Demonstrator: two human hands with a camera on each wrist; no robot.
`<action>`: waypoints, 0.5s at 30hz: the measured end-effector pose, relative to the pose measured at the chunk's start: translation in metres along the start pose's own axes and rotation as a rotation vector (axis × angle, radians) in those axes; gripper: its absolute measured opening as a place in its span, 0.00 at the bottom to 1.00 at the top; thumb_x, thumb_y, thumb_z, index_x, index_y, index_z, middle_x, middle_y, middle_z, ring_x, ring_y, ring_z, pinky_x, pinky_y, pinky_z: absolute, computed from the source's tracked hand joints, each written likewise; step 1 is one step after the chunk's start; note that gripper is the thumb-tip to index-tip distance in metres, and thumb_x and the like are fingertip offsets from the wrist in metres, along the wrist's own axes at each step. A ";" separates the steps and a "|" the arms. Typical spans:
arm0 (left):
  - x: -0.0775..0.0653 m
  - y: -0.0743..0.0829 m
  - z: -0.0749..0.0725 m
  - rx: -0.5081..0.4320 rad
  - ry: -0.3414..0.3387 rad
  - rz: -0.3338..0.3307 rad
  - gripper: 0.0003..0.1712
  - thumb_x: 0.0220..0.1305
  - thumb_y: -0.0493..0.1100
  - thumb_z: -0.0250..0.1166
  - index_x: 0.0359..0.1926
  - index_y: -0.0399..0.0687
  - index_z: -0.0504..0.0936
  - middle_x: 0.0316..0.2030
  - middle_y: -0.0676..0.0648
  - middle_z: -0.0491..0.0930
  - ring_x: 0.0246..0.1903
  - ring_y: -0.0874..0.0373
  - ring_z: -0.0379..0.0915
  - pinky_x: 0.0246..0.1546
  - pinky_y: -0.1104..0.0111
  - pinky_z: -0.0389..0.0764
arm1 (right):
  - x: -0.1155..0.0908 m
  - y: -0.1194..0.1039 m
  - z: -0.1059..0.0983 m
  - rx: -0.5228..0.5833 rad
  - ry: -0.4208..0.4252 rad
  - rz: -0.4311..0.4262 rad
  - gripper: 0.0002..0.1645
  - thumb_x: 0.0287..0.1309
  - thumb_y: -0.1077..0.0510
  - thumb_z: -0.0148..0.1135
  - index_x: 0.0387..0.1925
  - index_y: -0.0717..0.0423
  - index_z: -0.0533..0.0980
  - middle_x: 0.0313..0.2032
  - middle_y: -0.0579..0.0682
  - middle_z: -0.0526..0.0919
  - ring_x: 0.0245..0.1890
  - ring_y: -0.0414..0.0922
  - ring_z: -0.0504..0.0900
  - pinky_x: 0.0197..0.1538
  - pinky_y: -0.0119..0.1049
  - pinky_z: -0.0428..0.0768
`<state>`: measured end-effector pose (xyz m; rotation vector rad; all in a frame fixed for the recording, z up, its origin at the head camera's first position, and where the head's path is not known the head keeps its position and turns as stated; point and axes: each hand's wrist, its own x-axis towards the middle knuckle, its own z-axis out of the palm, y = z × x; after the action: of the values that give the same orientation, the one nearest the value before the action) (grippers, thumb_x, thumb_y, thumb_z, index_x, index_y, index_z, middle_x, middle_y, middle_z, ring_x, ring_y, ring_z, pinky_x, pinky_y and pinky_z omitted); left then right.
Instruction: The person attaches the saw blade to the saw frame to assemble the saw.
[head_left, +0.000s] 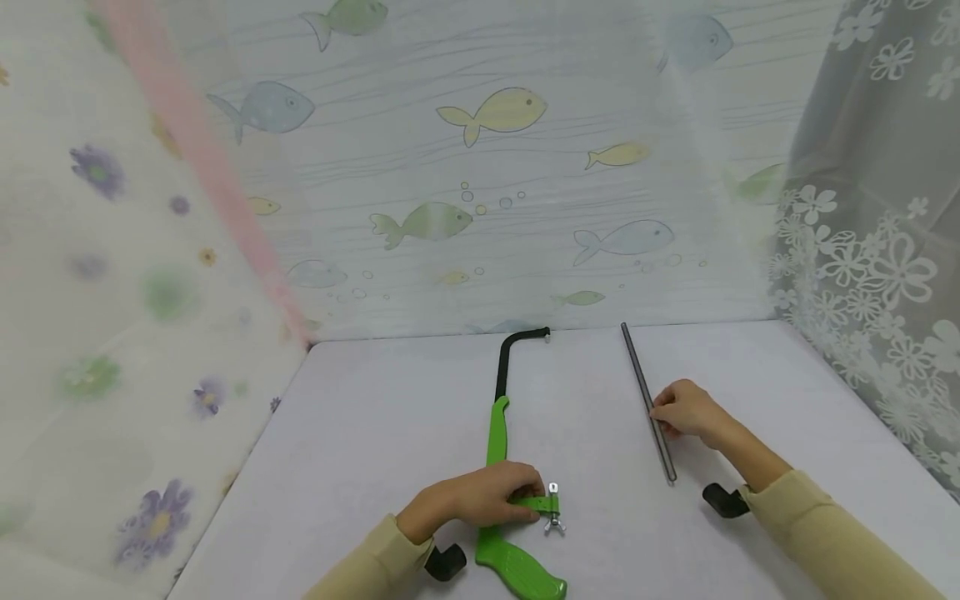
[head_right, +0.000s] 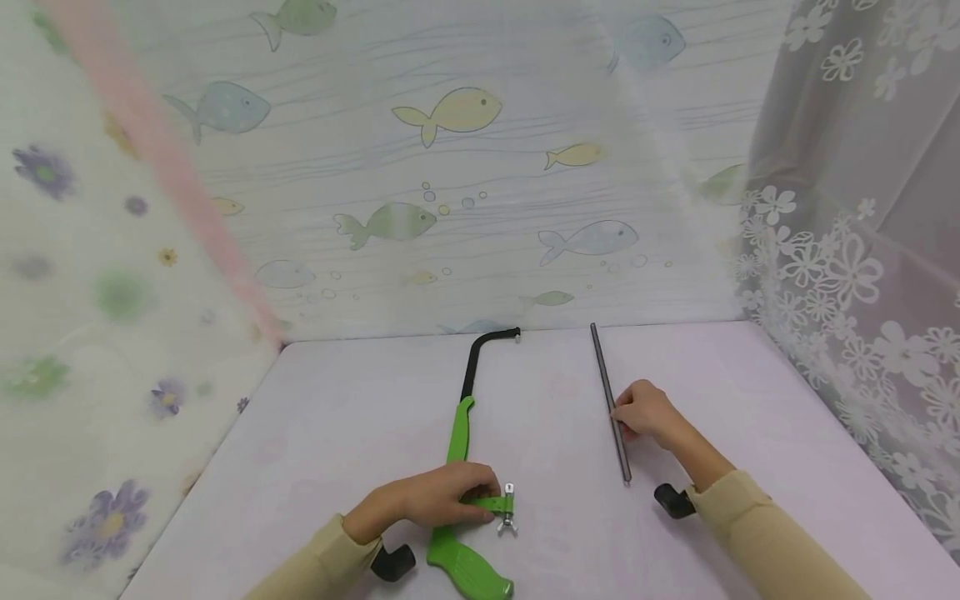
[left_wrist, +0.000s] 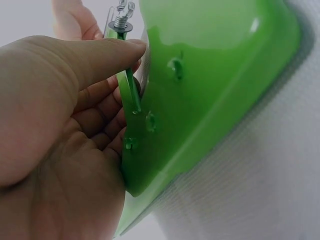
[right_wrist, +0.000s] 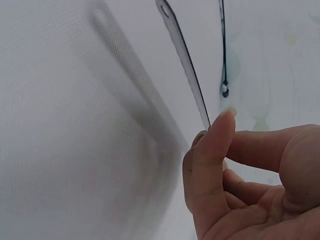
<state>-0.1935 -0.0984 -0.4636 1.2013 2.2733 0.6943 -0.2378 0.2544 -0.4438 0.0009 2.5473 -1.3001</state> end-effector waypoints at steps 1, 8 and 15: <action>0.000 0.000 0.000 0.003 0.000 0.000 0.06 0.72 0.41 0.66 0.47 0.49 0.80 0.34 0.61 0.72 0.33 0.71 0.65 0.35 0.78 0.71 | -0.001 -0.001 0.001 0.014 -0.007 -0.005 0.14 0.69 0.68 0.57 0.48 0.80 0.73 0.31 0.57 0.78 0.28 0.45 0.78 0.33 0.38 0.83; -0.001 0.002 0.000 0.014 0.001 0.000 0.06 0.72 0.42 0.66 0.47 0.49 0.80 0.34 0.61 0.72 0.33 0.71 0.64 0.35 0.78 0.70 | -0.006 -0.009 0.010 0.145 -0.104 -0.071 0.14 0.71 0.68 0.56 0.49 0.80 0.72 0.32 0.55 0.78 0.30 0.44 0.77 0.35 0.37 0.84; -0.001 0.003 0.000 0.004 0.001 0.004 0.06 0.72 0.41 0.66 0.47 0.48 0.80 0.34 0.61 0.72 0.33 0.71 0.64 0.35 0.78 0.70 | -0.007 -0.018 0.022 0.227 -0.205 -0.119 0.17 0.72 0.65 0.57 0.51 0.80 0.72 0.32 0.53 0.78 0.32 0.44 0.78 0.36 0.36 0.84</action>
<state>-0.1916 -0.0982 -0.4615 1.2085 2.2749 0.6925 -0.2284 0.2266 -0.4402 -0.2290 2.2474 -1.5418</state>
